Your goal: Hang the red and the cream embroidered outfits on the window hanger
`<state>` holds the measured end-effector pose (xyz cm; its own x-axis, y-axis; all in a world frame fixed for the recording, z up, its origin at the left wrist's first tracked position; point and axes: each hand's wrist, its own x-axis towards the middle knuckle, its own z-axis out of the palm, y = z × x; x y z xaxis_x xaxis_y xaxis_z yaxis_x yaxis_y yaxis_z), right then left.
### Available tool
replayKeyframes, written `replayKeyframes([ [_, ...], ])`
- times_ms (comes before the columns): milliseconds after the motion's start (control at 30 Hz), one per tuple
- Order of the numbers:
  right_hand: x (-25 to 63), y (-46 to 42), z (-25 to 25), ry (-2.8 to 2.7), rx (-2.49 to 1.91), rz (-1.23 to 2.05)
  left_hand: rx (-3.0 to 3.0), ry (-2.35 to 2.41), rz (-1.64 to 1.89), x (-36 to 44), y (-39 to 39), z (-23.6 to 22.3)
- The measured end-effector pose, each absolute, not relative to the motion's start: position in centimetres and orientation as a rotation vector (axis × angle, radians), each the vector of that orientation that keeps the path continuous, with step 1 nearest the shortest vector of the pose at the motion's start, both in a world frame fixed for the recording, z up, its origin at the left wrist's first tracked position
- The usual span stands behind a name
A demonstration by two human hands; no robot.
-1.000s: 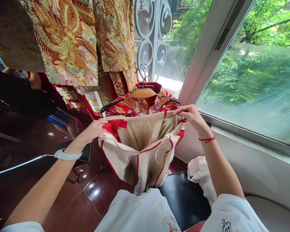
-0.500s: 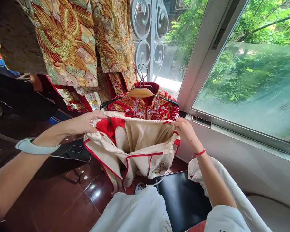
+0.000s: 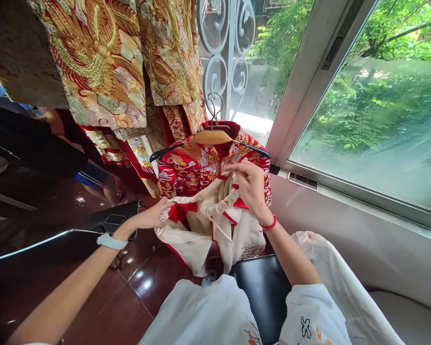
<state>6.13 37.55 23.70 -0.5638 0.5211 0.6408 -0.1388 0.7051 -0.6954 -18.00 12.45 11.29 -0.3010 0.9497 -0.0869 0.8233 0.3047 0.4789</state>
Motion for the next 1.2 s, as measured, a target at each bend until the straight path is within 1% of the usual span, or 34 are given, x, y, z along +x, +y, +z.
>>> replayKeyframes([
  [67,5.3,37.1,24.4,-1.966,-0.278,0.910,1.609,2.203,0.510,-15.8,12.6,10.0],
  [167,4.7,37.2,24.8,-1.930,-0.276,0.925,1.721,2.381,0.502,-11.6,12.3,8.6],
  [300,4.7,37.8,24.7,-1.909,-0.327,0.888,1.826,2.631,0.338,-7.1,11.6,7.1],
  [400,4.8,38.3,24.7,-1.916,-0.344,0.854,1.841,2.634,0.223,-6.6,11.2,6.2],
  [467,5.0,38.6,24.7,-1.913,-0.359,0.840,1.810,2.577,0.216,-7.4,11.4,5.9],
  [500,5.1,38.8,24.7,-1.908,-0.372,0.835,1.770,2.553,0.271,-7.9,11.6,5.9],
  [567,5.3,39.2,24.7,-1.897,-0.399,0.828,1.632,2.517,0.505,-8.8,12.4,6.4],
  [667,5.6,39.8,24.6,-1.877,-0.438,0.804,1.215,2.434,1.125,-9.3,12.9,8.2],
  [733,5.8,40.2,24.5,-1.874,-0.453,0.781,0.884,2.282,1.537,-9.4,11.4,10.3],
  [767,6.0,40.4,24.5,-1.875,-0.458,0.771,0.775,2.180,1.656,-9.6,9.9,11.5],
  [800,6.1,40.5,24.4,-1.874,-0.464,0.763,0.735,2.080,1.697,-9.9,8.0,12.7],
  [833,6.2,40.6,24.4,-1.873,-0.472,0.759,0.765,1.988,1.636,-10.2,6.0,13.9],
  [900,6.3,40.8,24.3,-1.869,-0.482,0.765,0.927,1.763,1.381,-10.9,2.5,15.5],
  [967,6.1,40.7,24.3,-1.861,-0.469,0.789,0.982,1.695,1.291,-11.1,1.6,16.0],
  [1033,5.9,40.5,24.3,-1.856,-0.439,0.809,0.924,1.803,1.373,-10.3,4.3,14.9],
  [1067,5.8,40.3,24.4,-1.857,-0.426,0.814,0.929,1.909,1.353,-9.5,6.7,13.9],
  [1200,5.6,39.7,24.6,-1.887,-0.412,0.826,1.165,2.335,1.049,-6.4,17.0,8.9],
])
